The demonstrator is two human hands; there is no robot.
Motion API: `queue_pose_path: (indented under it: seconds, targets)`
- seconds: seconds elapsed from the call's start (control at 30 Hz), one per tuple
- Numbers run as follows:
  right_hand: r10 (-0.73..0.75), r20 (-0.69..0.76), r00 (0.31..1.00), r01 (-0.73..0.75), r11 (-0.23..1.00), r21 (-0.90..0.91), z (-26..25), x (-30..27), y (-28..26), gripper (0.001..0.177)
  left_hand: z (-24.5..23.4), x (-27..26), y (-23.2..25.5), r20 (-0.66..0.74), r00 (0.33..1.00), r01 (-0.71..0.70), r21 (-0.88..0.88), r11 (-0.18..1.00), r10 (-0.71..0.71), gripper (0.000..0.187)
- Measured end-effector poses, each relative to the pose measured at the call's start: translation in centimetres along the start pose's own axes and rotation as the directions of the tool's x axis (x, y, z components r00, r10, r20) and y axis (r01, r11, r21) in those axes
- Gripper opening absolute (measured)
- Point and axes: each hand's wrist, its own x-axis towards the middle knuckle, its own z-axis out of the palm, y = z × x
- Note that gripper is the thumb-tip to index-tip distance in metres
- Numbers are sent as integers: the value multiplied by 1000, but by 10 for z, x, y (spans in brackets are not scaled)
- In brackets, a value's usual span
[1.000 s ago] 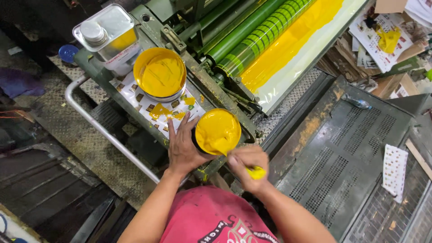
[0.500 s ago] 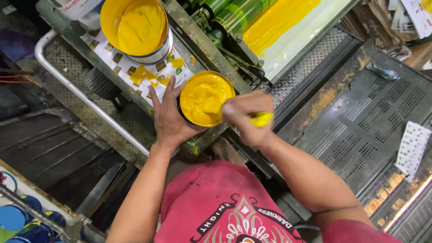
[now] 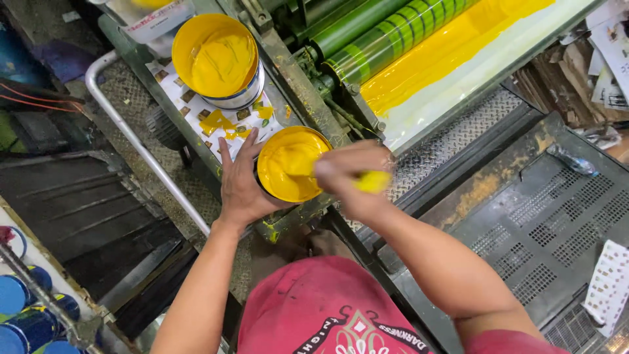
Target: Preparing and refilling yellow ink in an offset printing press.
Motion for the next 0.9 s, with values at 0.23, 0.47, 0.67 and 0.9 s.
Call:
queue_pose_path:
  seconds: [0.23, 0.47, 0.67, 0.9]
  targets:
    - [-69, 59, 996, 69, 998, -4, 6, 14, 9, 45, 2, -2, -2, -1, 1000, 5, 57, 998, -5, 113]
    - [-18, 62, 998, 10, 993, 116, 5, 27, -26, 47, 6, -1, -3, 13, 1000, -6, 37, 999, 5, 121]
    - [-6, -12, 1000, 7, 992, 123, 6, 5, -2, 52, -14, 4, 10, 104, 995, -10, 60, 998, 4, 127]
    - [182, -166, 969, -161, 978, 134, 7, -11, -26, 40, -6, 5, 9, 222, 973, -114, 254, 960, 57, 117]
